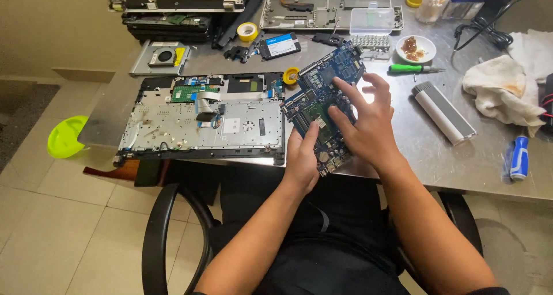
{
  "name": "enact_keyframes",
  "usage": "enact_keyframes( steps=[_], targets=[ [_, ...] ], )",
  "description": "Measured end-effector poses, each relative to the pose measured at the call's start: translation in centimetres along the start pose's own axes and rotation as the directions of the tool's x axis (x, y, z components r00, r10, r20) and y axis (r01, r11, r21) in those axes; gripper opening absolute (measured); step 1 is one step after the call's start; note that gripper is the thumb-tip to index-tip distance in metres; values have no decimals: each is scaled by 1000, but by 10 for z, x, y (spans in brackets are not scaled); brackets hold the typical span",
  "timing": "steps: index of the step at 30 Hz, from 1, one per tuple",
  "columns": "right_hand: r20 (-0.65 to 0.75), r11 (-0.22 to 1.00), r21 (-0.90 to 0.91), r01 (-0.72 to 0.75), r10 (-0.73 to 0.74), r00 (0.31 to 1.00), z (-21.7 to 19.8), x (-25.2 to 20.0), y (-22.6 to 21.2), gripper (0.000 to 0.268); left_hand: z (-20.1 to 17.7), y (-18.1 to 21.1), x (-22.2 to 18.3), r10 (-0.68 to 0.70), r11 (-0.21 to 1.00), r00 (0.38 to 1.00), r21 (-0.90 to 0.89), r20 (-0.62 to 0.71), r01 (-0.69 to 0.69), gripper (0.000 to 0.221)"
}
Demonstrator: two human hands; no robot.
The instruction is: Soldering a component on a laptop motherboard and then installing the motherboard into the laptop chassis
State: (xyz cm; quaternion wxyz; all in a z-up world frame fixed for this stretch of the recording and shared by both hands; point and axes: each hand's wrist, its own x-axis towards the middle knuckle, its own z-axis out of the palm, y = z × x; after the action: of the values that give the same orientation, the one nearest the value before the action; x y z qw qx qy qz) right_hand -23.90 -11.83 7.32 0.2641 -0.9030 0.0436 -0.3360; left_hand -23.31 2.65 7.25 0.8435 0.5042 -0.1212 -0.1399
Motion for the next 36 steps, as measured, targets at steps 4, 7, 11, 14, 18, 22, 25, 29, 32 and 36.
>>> enact_keyframes(
  steps=[4, 7, 11, 14, 18, 22, 25, 29, 32, 36],
  targets=[
    [17, 993, -109, 37, -36, 999, -1, 3, -8, 44, -7, -19, 3, 89, 995, 994, -41, -55, -92, 46],
    [18, 993, -117, 22, -20, 1000, 4, 4, -7, 39, -16, -29, 11, 124, 992, 990, -16, -64, -126, 43],
    [-19, 999, -42, -12, 11, 1000, 22, 8, 14, 28, -6, -16, 9, 141, 990, 986, -14, -90, -143, 21],
    [-70, 998, -41, 48, -50, 996, 30, 13, 24, 19, -8, -41, 19, 214, 977, 972, 3, -102, -215, 28],
    [-21, 985, -169, 33, -37, 999, 38, 13, 24, 17, -13, -51, 26, 151, 986, 983, -53, -103, -157, 33],
    [9, 972, -235, -27, 30, 1000, 42, 29, 39, 11, -16, -55, 30, 118, 993, 992, -11, -43, -118, 38],
    [20, 980, -193, -55, 60, 998, 48, 44, 53, 14, -14, -52, 29, 91, 996, 995, -5, -32, -91, 39],
    [153, 986, -71, -149, 159, 975, 54, 59, 53, 12, -21, -73, 53, -11, 987, 999, -164, -40, 4, 26],
    [112, 987, -86, -139, 148, 983, 54, 63, 60, 14, -24, -78, 60, -74, 954, 997, -293, -18, 65, 22],
    [31, 983, -15, -186, 186, 982, 52, 63, 84, 17, -24, -69, 57, -113, 919, 994, -381, -9, 101, 22]
  ],
)
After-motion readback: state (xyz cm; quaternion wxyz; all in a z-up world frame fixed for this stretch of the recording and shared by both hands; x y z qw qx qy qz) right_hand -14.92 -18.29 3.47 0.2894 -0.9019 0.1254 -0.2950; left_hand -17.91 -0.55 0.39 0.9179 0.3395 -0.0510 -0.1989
